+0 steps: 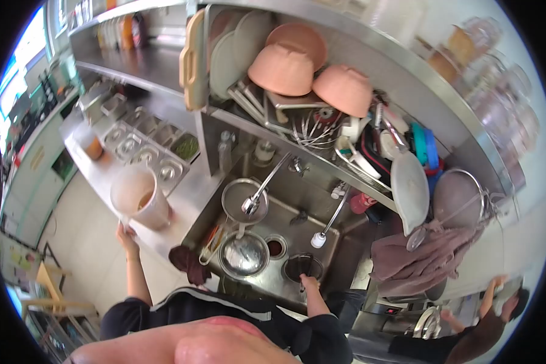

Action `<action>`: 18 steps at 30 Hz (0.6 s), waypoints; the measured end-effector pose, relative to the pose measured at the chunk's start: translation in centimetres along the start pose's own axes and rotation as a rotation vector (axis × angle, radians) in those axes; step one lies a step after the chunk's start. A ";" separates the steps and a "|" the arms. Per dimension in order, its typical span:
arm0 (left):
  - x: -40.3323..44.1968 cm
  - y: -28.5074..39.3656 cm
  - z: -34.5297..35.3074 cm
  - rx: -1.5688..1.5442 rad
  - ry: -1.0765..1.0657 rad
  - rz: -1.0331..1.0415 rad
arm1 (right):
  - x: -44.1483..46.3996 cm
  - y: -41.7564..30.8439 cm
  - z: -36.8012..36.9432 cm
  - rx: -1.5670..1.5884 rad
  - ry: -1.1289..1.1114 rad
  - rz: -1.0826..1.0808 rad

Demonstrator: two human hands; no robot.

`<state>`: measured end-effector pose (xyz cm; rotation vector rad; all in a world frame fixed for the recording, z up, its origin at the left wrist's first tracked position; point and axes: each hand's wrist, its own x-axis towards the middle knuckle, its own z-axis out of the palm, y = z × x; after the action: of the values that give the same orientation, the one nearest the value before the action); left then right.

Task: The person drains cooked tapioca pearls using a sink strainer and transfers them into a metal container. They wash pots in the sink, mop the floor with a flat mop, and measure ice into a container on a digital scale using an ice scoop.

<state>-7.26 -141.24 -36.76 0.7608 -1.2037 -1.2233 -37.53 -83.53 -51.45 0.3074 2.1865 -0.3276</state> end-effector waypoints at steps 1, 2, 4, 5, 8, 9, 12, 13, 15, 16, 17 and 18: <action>-0.4 1.2 0.5 0.070 0.001 -0.055 | 1.0 -0.2 0.7 -0.048 -0.090 -0.165; -0.5 1.5 0.1 0.132 -0.051 -0.026 | -0.4 -1.1 0.4 0.032 -0.244 -0.439; -0.5 2.2 0.2 0.188 -0.097 -0.030 | -13.3 -7.2 -5.1 -0.052 -0.511 -0.844; -0.8 2.8 0.4 0.187 -0.091 -0.066 | -19.1 -10.0 -9.1 -0.120 -0.587 -0.895; -1.0 1.2 -1.2 0.182 -0.063 -0.075 | -41.0 -17.6 -22.0 -0.239 0.315 -1.578; -1.0 0.9 -1.9 0.185 -0.059 -0.064 | -42.9 -18.9 -24.1 0.035 0.703 -1.521; -2.0 2.7 -2.3 0.094 0.082 -0.242 | -48.8 -27.8 -36.0 0.377 1.439 -1.587; -2.4 2.7 -2.5 0.049 0.161 -0.263 | -50.2 -30.4 -38.9 0.270 1.630 -1.289; -3.4 1.7 -3.8 -0.040 0.314 -0.295 | -51.2 -34.2 -42.8 0.091 1.680 -0.929; -4.0 1.6 -4.6 -0.054 0.342 -0.329 | -51.9 -35.3 -44.1 -0.006 1.596 -0.742; -4.6 1.3 -5.4 -0.070 0.365 -0.363 | -50.9 -36.8 -46.7 -0.044 1.664 -0.724; -5.2 0.6 -6.6 -0.073 0.387 -0.433 | -49.2 -37.9 -49.0 -0.086 1.728 -0.697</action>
<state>-0.28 -137.15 -39.21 1.1819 -0.6914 -1.3787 -57.78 -107.30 21.24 -0.4844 3.9788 -0.3828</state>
